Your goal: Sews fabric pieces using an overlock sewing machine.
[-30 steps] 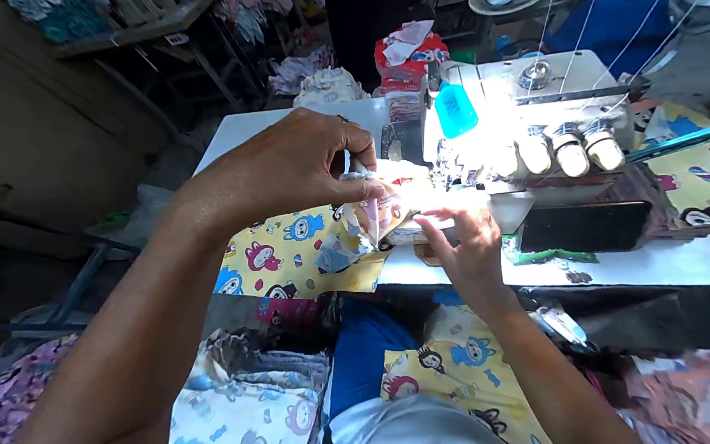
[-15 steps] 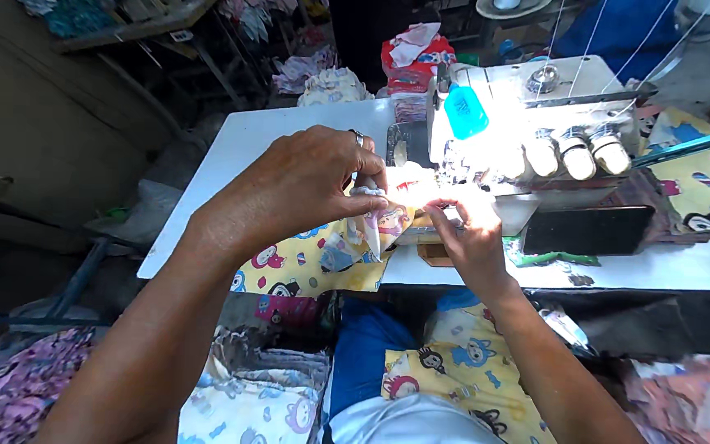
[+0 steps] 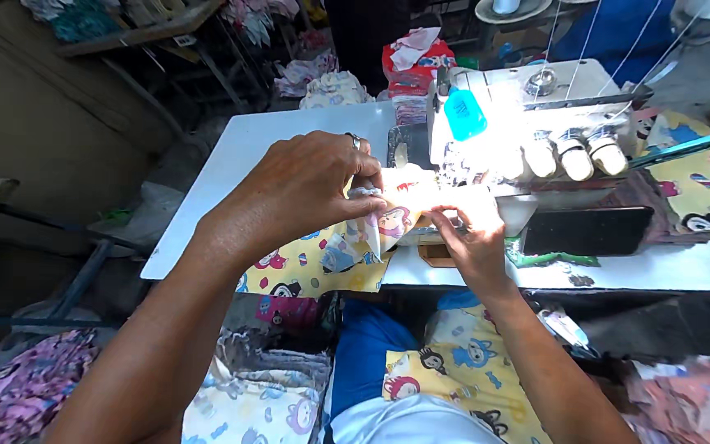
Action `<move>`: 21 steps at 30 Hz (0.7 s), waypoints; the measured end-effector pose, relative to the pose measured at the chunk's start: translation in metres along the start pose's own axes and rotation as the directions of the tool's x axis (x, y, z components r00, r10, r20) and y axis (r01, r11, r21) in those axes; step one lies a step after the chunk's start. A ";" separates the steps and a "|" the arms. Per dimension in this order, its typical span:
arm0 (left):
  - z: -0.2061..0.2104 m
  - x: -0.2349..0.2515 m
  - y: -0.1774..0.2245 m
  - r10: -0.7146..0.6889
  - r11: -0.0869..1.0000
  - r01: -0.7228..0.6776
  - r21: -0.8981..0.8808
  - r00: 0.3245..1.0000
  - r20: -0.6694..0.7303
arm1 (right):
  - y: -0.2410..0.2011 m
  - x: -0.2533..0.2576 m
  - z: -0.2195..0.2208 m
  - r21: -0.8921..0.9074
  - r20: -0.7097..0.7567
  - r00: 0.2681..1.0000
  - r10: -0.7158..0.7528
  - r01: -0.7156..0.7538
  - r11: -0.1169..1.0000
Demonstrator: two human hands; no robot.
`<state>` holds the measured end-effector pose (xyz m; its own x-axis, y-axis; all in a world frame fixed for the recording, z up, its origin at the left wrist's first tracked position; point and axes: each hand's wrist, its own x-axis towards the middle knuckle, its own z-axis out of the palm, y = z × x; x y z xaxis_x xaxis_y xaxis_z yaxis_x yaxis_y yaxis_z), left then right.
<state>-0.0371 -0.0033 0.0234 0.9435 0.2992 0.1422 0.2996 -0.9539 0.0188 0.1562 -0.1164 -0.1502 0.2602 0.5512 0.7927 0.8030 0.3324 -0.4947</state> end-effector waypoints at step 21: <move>0.004 -0.007 0.009 0.048 0.999 -0.048 -0.025 0.999 -0.023 | 0.000 0.011 -0.010 -0.025 0.107 0.994 -0.030 0.033 0.999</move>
<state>-0.0406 -0.0144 0.0190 0.9533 0.2525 0.1657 0.2500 -0.9676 0.0364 0.1641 -0.1183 -0.1376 0.1769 0.6200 0.7644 0.8241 0.3313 -0.4595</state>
